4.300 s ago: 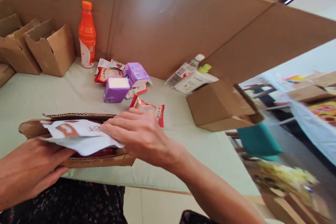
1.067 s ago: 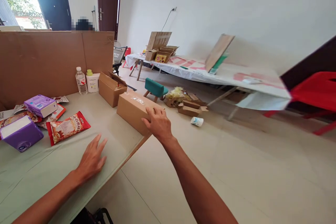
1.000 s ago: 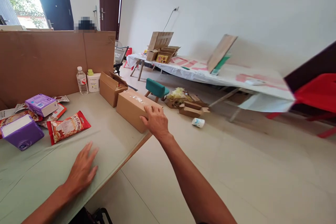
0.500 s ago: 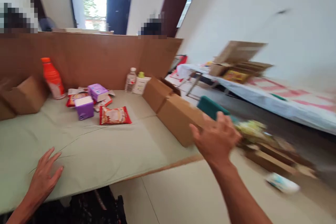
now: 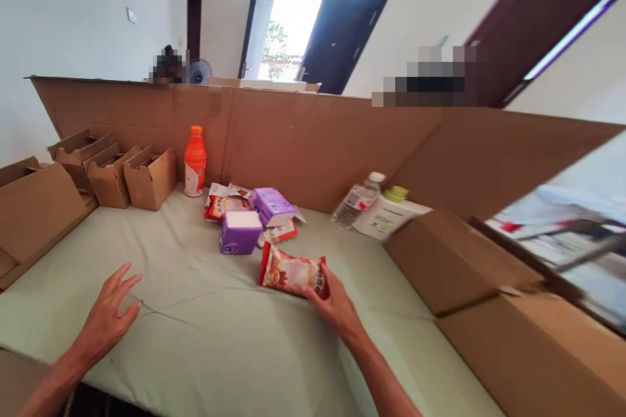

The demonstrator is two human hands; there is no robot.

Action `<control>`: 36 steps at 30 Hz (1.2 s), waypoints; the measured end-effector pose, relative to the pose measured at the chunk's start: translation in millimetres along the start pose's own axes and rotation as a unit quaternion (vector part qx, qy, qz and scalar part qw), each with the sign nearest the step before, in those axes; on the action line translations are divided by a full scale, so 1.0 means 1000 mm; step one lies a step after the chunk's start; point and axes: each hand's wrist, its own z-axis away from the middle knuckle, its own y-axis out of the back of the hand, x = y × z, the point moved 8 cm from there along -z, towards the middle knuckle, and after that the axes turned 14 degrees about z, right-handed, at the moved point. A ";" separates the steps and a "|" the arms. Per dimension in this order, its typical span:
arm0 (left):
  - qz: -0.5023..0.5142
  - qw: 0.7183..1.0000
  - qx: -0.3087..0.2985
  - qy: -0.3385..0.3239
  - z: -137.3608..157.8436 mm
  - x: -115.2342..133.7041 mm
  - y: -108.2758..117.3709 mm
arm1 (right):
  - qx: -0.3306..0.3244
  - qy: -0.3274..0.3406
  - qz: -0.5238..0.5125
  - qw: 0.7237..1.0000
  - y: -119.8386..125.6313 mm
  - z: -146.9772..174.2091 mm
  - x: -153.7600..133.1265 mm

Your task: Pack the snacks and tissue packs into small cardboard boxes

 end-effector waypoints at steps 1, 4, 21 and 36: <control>-0.013 1.000 0.013 0.005 -0.012 -0.007 0.008 | -0.004 0.005 -0.016 1.000 -0.011 0.004 -0.005; -0.047 0.997 0.051 0.023 -0.070 -0.025 0.027 | -0.011 0.026 -0.024 0.999 -0.033 0.019 -0.017; -0.112 0.990 -0.081 -0.019 -0.273 -0.024 0.043 | -0.010 0.003 -0.020 1.000 -0.030 0.018 -0.018; -0.023 0.907 -0.252 -0.336 -0.042 0.104 0.078 | 0.082 0.081 -0.012 0.993 0.053 -0.043 -0.103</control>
